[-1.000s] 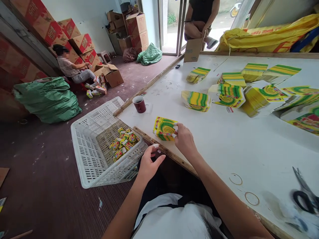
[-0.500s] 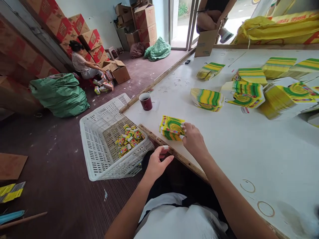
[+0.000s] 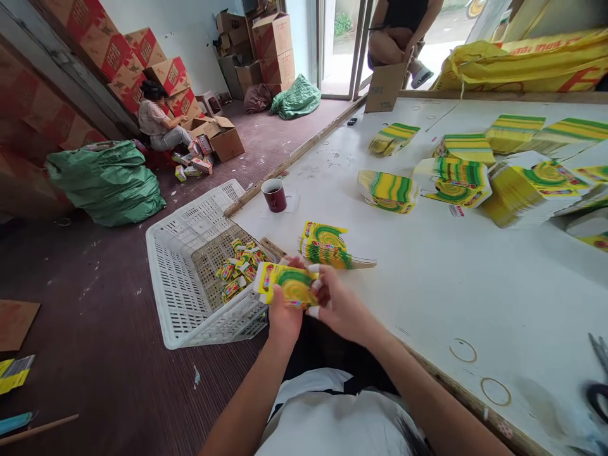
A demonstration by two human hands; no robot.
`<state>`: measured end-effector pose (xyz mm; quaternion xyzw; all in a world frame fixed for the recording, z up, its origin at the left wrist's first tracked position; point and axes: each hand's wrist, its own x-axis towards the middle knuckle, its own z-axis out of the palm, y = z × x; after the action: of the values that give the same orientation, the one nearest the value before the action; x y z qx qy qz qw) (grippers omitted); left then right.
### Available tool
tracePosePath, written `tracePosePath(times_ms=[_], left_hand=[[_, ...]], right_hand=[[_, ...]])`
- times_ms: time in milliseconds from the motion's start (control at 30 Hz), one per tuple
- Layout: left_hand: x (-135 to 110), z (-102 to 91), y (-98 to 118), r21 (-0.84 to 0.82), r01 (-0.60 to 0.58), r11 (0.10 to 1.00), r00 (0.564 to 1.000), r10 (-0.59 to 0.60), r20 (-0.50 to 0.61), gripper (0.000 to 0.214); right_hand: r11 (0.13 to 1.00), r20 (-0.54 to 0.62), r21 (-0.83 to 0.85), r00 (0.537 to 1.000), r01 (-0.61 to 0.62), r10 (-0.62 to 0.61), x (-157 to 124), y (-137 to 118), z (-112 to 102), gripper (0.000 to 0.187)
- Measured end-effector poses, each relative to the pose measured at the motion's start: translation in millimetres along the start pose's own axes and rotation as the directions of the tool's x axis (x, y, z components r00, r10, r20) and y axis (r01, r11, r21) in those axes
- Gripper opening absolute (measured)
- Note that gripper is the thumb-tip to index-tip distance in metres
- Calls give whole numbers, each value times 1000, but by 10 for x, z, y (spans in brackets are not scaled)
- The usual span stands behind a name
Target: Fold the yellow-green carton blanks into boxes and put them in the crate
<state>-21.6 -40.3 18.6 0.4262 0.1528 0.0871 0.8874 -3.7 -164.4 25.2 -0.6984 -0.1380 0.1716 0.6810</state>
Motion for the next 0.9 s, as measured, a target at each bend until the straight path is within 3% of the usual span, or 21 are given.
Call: tracePosePath(times_ms=[67, 133, 300, 367, 467, 533, 733, 900], left_hand=[[11, 85, 102, -109, -41, 993, 997, 33, -74, 58], [28, 140, 185, -172, -72, 983, 990, 49, -133, 56], [36, 137, 191, -88, -86, 992, 963, 60, -262, 61], [9, 116, 155, -18, -61, 998, 973, 55, -224, 64], [-46, 105, 113, 41, -30, 999, 996, 34, -80, 67], [-81, 109, 88, 60, -6, 998, 1000, 7, -16, 59], [-119, 108, 31, 70, 1, 998, 992, 7, -127, 46], [-78, 102, 54, 53, -50, 997, 982, 59, -180, 41]], right_hand=[[973, 72, 226, 997, -38, 22, -93, -18, 168, 54], [935, 83, 352, 996, -48, 20, -143, -21, 285, 52], [928, 78, 352, 992, -121, 100, -111, 37, 328, 52], [911, 51, 389, 990, -139, 129, -73, 51, 263, 49], [854, 44, 500, 989, -142, 139, -35, 14, 141, 43], [817, 48, 560, 990, -138, 134, -28, -26, 90, 39], [770, 79, 617, 986, -166, 149, -46, -18, 122, 38], [783, -18, 609, 985, -125, 171, -35, -10, 162, 31]])
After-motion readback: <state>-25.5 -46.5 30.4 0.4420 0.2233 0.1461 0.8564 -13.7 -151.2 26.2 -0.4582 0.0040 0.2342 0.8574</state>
